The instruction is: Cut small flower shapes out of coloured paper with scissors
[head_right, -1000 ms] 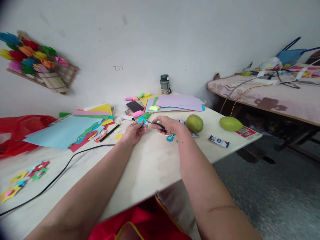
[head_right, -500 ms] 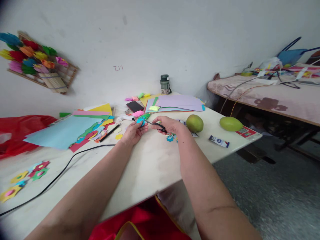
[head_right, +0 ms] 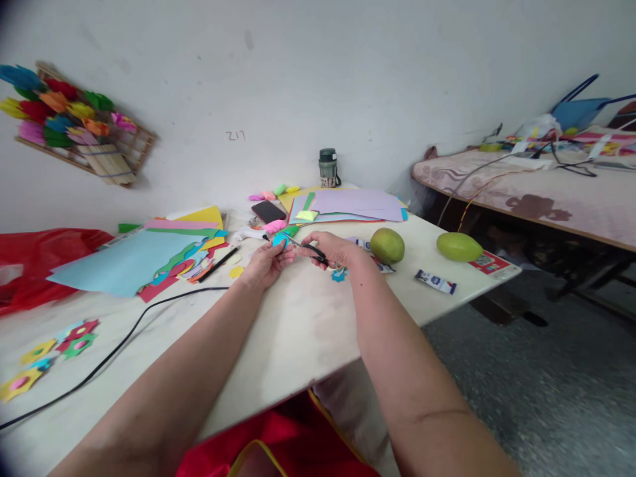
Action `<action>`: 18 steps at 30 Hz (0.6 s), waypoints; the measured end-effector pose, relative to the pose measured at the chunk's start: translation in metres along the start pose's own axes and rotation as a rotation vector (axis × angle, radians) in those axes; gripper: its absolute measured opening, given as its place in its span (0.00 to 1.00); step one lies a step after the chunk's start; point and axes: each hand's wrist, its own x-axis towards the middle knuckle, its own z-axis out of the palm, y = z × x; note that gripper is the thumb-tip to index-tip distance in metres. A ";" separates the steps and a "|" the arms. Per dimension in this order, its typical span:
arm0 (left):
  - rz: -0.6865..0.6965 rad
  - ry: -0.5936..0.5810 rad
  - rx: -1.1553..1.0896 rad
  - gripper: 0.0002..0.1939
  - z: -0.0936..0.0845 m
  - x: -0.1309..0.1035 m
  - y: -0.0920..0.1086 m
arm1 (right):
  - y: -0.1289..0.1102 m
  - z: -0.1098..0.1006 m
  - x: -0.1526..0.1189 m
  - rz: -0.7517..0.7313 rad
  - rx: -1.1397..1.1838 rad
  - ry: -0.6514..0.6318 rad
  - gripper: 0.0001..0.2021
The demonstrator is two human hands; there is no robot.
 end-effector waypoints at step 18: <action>-0.019 -0.048 0.005 0.02 -0.004 0.002 -0.002 | 0.013 -0.002 0.013 -0.113 -0.001 -0.063 0.17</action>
